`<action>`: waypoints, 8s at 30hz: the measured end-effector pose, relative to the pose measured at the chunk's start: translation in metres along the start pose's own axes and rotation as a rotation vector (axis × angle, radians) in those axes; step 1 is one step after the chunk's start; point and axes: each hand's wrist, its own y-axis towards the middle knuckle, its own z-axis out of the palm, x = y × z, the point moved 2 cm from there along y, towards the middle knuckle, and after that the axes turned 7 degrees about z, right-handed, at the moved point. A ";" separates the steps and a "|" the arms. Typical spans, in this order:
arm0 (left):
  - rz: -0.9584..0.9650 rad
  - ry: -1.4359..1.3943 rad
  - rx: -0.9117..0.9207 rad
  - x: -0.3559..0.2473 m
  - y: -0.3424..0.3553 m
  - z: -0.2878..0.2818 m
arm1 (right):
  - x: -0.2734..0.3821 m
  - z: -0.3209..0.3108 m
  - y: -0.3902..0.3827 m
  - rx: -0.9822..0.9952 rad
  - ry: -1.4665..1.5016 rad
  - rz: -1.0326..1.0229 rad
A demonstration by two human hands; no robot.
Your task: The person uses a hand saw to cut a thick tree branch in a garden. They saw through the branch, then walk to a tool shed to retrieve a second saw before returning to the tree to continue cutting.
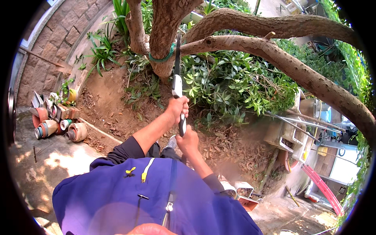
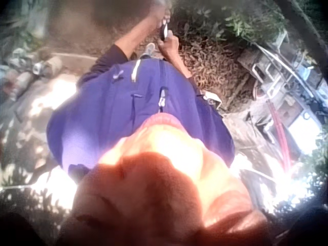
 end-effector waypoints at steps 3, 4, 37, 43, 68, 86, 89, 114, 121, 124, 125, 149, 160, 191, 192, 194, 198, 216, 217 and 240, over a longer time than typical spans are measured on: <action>0.017 -0.020 0.115 -0.048 0.045 0.009 | 0.046 -0.009 0.050 -0.009 -0.025 0.011; -0.011 -0.056 0.151 -0.061 0.058 0.009 | 0.057 -0.010 0.060 0.006 -0.025 0.027; -0.009 -0.066 0.127 -0.039 0.054 0.007 | 0.027 -0.004 0.052 -0.006 -0.052 -0.031; -0.001 -0.005 0.106 -0.042 0.057 0.003 | 0.037 -0.005 0.053 0.001 -0.003 -0.038; -0.006 0.067 0.072 -0.040 0.066 0.004 | 0.037 -0.017 0.050 0.080 0.058 -0.015; -0.014 0.084 0.067 -0.044 0.057 0.003 | 0.037 -0.010 0.051 0.073 0.036 -0.044; -0.021 0.083 0.083 -0.044 0.061 0.002 | 0.039 -0.010 0.050 0.072 0.029 -0.023; -0.042 0.137 0.106 -0.041 0.074 -0.006 | 0.042 0.001 0.050 0.051 0.003 0.040; -0.036 0.118 0.103 -0.042 0.078 -0.007 | 0.044 0.000 0.047 0.035 0.034 0.020; -0.041 0.136 0.097 -0.043 0.074 -0.008 | 0.049 -0.004 0.043 0.058 0.049 0.045; -0.039 0.142 0.081 -0.044 0.072 -0.006 | 0.048 -0.004 0.043 0.054 0.050 0.051; -0.040 0.147 0.098 -0.043 0.078 -0.010 | 0.049 0.001 0.044 0.033 0.054 0.053; -0.054 0.122 0.085 -0.038 0.079 -0.012 | 0.039 0.019 0.055 0.030 0.024 0.087; 0.010 0.111 0.081 -0.026 0.098 -0.011 | 0.028 0.009 0.056 0.033 0.025 0.020; 0.009 0.116 0.089 -0.028 0.095 -0.010 | 0.029 0.009 0.055 0.022 0.026 0.010; -0.007 0.134 0.084 -0.031 0.089 -0.008 | 0.030 0.010 0.055 0.042 0.014 0.013; -0.033 0.129 0.075 -0.035 0.086 -0.010 | 0.034 0.010 0.052 0.054 0.011 0.014; -0.044 0.131 0.114 -0.035 0.087 -0.012 | 0.032 0.012 0.052 0.084 0.023 0.035; -0.041 0.127 0.117 -0.031 0.090 -0.010 | 0.024 0.017 0.055 0.064 0.033 0.018; -0.020 0.104 0.169 -0.031 0.097 -0.017 | 0.028 0.020 0.063 -0.016 -0.006 0.028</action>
